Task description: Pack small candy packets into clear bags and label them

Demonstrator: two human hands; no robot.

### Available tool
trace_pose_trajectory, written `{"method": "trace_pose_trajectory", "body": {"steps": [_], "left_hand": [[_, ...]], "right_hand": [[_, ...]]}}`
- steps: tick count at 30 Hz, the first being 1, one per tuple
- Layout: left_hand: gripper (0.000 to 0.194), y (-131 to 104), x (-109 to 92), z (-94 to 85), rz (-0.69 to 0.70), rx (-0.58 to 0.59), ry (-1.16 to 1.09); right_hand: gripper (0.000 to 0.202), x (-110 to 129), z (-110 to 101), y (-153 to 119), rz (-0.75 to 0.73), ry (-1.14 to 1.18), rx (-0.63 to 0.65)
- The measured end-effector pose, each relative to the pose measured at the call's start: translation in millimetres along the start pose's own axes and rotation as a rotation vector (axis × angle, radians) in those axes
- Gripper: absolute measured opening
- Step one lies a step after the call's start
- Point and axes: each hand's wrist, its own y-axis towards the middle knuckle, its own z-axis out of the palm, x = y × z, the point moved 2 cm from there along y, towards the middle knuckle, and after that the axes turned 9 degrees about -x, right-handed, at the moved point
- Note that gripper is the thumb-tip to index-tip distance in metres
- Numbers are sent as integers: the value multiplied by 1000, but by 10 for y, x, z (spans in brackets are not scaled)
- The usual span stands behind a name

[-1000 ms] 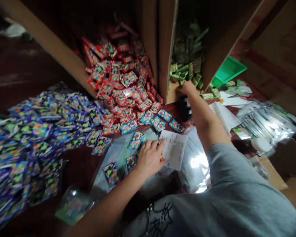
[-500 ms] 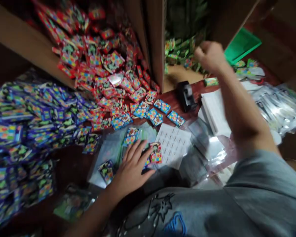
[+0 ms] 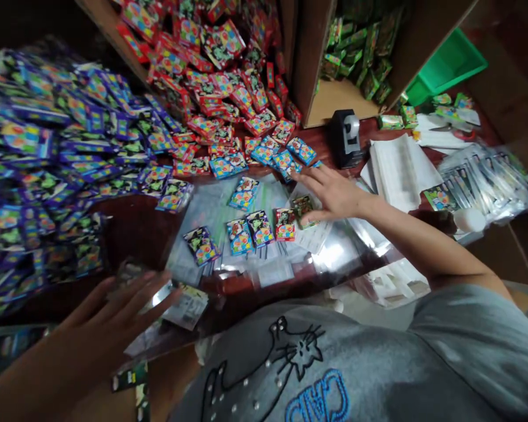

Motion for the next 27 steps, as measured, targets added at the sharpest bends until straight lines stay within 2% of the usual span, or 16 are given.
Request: {"method": "trace_pose_trajectory", "body": {"steps": [2, 4, 7, 10, 12, 14, 17, 19, 21, 23, 27], "left_hand": [[90, -69, 32, 128, 90, 51, 18], [98, -60, 81, 257, 123, 80, 25], [91, -24, 99, 350, 129, 84, 73], [76, -54, -90, 335, 87, 31, 119], [73, -108, -327, 343, -16, -41, 143], [78, -166, -596, 426, -191, -106, 162], [85, -222, -942, 703, -495, -128, 145], [90, -233, -1081, 921, -642, -128, 94], [98, -242, -1150, 1091, -682, -151, 38], [104, -272, -1179, 1176, -703, -198, -5], [106, -370, -1235, 1124, -748, -322, -75]], "right_hand": [[122, 251, 165, -62, -74, 16, -24], [123, 575, 392, -3, -117, 35, -27], [117, 988, 718, 240, -158, 45, -13], [95, 1107, 882, 469, -200, 21, 35], [84, 1059, 902, 535, -230, 24, 48], [85, 1007, 900, 516, -266, 39, 38], [88, 1010, 935, 374, -287, -16, 18], [80, 1038, 968, 276, -271, -103, 21], [73, 1064, 970, 237, -263, -158, 3], [71, 1123, 930, 259, -315, -146, -26], [86, 1434, 772, 305, -433, -1, -191]]}}
